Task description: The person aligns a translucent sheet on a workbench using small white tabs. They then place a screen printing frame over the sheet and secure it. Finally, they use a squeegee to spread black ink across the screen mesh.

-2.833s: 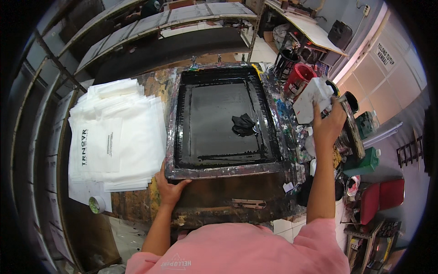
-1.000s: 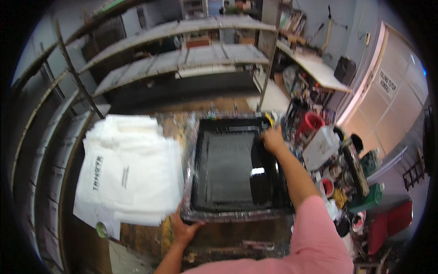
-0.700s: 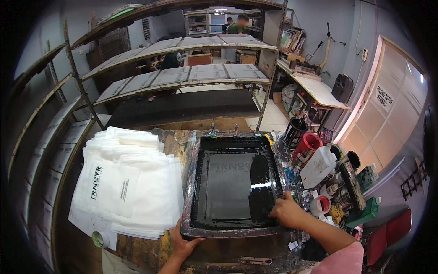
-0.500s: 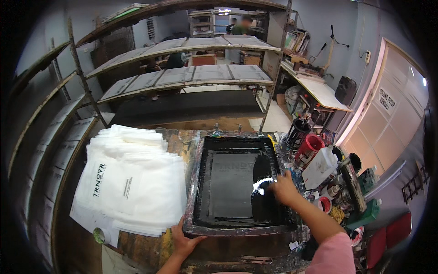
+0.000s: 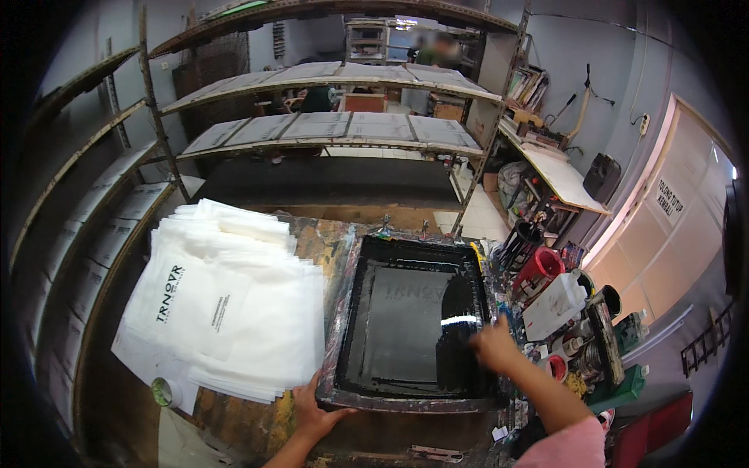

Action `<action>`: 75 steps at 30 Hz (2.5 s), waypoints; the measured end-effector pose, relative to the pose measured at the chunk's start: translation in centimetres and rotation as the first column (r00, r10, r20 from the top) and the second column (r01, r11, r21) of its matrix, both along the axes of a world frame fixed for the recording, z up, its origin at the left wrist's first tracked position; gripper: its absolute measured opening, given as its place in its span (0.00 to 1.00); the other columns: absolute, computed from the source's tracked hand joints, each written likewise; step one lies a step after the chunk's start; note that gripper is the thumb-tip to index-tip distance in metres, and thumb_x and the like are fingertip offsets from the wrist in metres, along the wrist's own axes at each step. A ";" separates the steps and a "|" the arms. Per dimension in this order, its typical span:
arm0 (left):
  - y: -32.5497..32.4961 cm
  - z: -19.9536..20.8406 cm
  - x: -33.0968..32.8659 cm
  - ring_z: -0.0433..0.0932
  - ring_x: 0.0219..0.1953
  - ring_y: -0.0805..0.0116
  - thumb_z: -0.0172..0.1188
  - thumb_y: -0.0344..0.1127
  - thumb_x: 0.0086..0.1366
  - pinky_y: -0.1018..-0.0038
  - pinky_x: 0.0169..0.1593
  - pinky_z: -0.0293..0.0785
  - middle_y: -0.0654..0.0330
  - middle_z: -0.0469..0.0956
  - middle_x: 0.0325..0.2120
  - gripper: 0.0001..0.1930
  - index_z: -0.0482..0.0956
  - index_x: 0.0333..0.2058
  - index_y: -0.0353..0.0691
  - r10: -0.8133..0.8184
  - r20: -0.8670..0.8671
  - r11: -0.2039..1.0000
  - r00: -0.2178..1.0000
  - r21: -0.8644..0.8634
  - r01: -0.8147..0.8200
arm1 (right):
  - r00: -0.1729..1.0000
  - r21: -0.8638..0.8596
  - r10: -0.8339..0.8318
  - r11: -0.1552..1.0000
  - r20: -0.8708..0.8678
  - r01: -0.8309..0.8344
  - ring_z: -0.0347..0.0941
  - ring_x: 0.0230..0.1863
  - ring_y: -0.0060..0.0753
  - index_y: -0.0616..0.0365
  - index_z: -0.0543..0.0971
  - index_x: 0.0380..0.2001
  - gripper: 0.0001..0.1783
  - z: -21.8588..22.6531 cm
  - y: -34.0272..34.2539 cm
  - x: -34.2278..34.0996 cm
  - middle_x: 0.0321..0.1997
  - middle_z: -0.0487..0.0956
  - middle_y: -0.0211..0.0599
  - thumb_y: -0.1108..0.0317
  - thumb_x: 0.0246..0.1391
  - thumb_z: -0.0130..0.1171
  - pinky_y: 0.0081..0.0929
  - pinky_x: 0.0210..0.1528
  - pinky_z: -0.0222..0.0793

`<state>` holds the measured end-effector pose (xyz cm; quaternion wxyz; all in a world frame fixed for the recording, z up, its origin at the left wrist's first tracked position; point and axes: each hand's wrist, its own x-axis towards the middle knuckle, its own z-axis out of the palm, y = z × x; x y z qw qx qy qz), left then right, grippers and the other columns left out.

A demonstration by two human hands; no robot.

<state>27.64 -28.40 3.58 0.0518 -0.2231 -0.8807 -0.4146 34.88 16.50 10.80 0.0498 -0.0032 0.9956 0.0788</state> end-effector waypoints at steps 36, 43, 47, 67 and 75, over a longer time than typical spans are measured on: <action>0.6 -0.2 -0.3 0.70 0.52 0.46 0.84 0.60 0.40 0.53 0.59 0.68 0.48 0.76 0.52 0.63 0.64 0.69 0.31 -0.008 0.008 0.999 1.000 0.048 0.008 | 0.927 -0.290 -0.065 0.956 -0.369 -0.048 0.79 0.49 0.37 0.41 0.90 0.36 0.10 -3.0 4.7 -16.0 0.43 0.88 0.28 0.69 0.53 0.65 0.46 0.57 0.58; 0.6 -0.9 -0.1 0.70 0.53 0.46 0.83 0.62 0.40 0.53 0.58 0.69 0.48 0.77 0.54 0.64 0.64 0.69 0.31 -0.038 -0.004 0.996 0.999 0.083 0.038 | 0.783 -0.441 0.621 0.695 -0.027 -0.567 0.72 0.47 0.30 0.38 0.86 0.44 0.18 1.3 -7.9 -2.0 0.35 0.78 0.20 0.70 0.49 0.64 0.53 0.61 0.59; 0.4 -0.2 -0.1 0.70 0.53 0.46 0.84 0.62 0.40 0.53 0.59 0.69 0.47 0.77 0.55 0.64 0.64 0.69 0.30 -0.044 0.003 0.998 0.999 0.053 0.044 | 0.867 -0.071 0.431 0.885 -0.251 -0.460 0.76 0.42 0.36 0.40 0.88 0.40 0.15 -1.1 -2.7 -6.0 0.35 0.82 0.25 0.70 0.49 0.66 0.47 0.56 0.58; 0.4 1.2 -0.5 0.73 0.51 0.47 0.83 0.61 0.43 0.55 0.59 0.65 0.48 0.80 0.51 0.62 0.63 0.69 0.31 -0.075 0.072 0.996 0.995 0.050 0.072 | 0.963 -0.078 0.048 0.994 -0.266 -0.071 0.78 0.46 0.37 0.39 0.90 0.38 0.12 -1.8 2.8 -10.4 0.40 0.87 0.27 0.71 0.53 0.66 0.48 0.57 0.58; 0.4 0.4 -0.9 0.71 0.55 0.45 0.85 0.57 0.41 0.53 0.61 0.67 0.45 0.76 0.55 0.63 0.62 0.71 0.34 -0.094 0.056 0.996 0.994 0.013 0.094 | 0.929 -0.354 0.264 0.869 -0.261 -0.346 0.78 0.45 0.37 0.40 0.90 0.37 0.13 -2.2 -4.1 -13.9 0.39 0.86 0.25 0.72 0.49 0.67 0.46 0.59 0.56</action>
